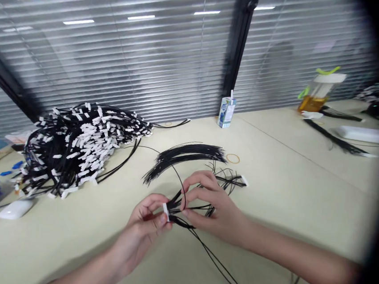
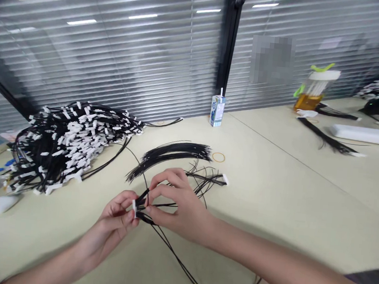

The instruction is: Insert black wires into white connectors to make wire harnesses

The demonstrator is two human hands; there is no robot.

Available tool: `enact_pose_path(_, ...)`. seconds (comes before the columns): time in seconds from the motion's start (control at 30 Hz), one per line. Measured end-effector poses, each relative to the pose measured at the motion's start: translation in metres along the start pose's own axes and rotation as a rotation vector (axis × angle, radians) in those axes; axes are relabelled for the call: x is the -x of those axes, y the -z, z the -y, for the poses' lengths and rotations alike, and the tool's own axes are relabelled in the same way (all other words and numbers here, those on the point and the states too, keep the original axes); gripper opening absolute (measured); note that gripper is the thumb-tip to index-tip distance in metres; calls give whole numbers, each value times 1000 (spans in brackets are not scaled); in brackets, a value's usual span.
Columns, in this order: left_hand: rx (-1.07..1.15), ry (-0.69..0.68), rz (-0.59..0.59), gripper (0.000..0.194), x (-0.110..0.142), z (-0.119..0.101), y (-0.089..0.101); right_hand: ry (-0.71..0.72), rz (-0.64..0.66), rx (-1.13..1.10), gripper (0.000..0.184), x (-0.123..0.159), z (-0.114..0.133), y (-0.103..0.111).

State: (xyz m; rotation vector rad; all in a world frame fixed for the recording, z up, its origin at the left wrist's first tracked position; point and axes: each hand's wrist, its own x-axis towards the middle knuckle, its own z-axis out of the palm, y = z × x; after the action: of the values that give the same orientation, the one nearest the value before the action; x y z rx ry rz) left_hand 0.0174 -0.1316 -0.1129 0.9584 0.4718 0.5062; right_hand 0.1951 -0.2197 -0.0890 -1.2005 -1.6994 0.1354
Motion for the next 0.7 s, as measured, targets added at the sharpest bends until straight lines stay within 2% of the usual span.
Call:
enact_pose_path(0.4, -10, 10, 14, 20, 1, -1, 1, 161, -97, 57, 8, 6, -1, -5)
enact_pose_path(0.7, -8, 28, -8, 21, 3, -2, -1, 91, -134, 52, 6, 8, 0, -8)
